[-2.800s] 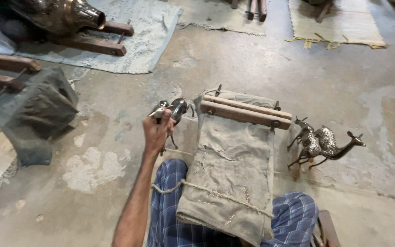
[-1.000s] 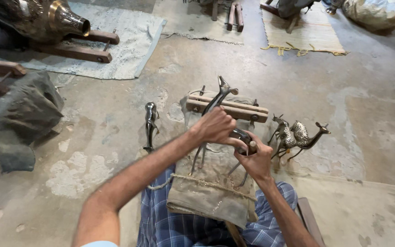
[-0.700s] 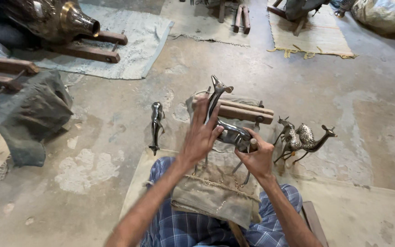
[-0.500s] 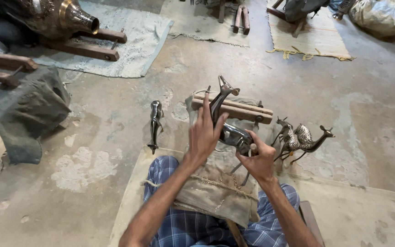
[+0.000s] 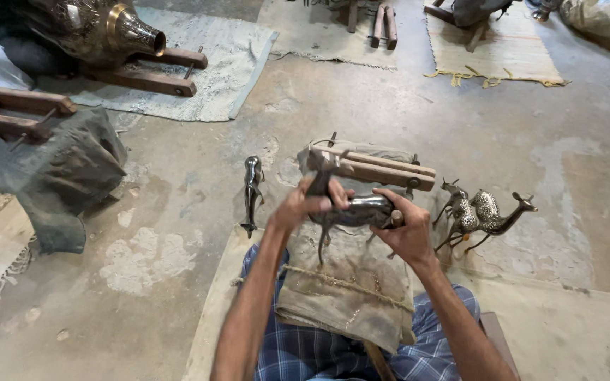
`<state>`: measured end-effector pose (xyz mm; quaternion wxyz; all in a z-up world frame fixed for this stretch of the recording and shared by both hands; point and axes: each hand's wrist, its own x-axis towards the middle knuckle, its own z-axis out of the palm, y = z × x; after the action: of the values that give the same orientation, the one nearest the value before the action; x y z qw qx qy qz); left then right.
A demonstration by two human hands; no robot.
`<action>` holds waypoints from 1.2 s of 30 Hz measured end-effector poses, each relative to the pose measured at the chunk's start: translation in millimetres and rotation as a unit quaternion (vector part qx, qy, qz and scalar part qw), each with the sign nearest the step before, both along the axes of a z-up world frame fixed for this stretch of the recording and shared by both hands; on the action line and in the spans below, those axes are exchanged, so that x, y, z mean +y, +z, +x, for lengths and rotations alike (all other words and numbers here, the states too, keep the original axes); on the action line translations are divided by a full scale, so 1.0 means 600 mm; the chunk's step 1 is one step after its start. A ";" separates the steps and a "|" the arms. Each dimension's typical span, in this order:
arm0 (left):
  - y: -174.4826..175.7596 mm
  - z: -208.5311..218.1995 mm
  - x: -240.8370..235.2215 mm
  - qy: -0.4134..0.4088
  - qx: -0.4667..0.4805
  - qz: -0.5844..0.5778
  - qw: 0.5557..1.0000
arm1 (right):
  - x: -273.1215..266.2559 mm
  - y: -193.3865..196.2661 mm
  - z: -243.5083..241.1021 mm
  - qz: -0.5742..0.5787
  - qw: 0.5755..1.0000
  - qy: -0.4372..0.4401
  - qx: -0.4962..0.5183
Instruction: The person sits on the floor and uses a wooden mallet to strike a metal tool, then picks up a metal deer sculpture. They rub the surface of the sculpture with a small tool, focusing on the legs and body, and rotate the object to access different areas.
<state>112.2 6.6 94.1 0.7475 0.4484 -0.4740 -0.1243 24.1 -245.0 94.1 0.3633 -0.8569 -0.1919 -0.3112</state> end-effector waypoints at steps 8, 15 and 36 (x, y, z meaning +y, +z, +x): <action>-0.028 -0.173 -0.061 0.319 0.007 0.183 0.930 | -0.035 0.001 0.024 -0.156 0.987 -0.043 0.008; -0.045 -0.171 -0.010 0.354 -0.023 0.392 0.849 | -0.034 0.002 0.041 -0.164 0.986 -0.018 0.011; 0.008 -0.153 -0.043 -0.015 0.155 0.147 0.977 | -0.021 0.083 0.026 -0.252 0.966 -0.048 0.022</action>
<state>20.5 -19.4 98.8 0.7355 0.5219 -0.3359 -0.2717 39.6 -257.3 144.0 0.1241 -0.9357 -0.2150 -0.2508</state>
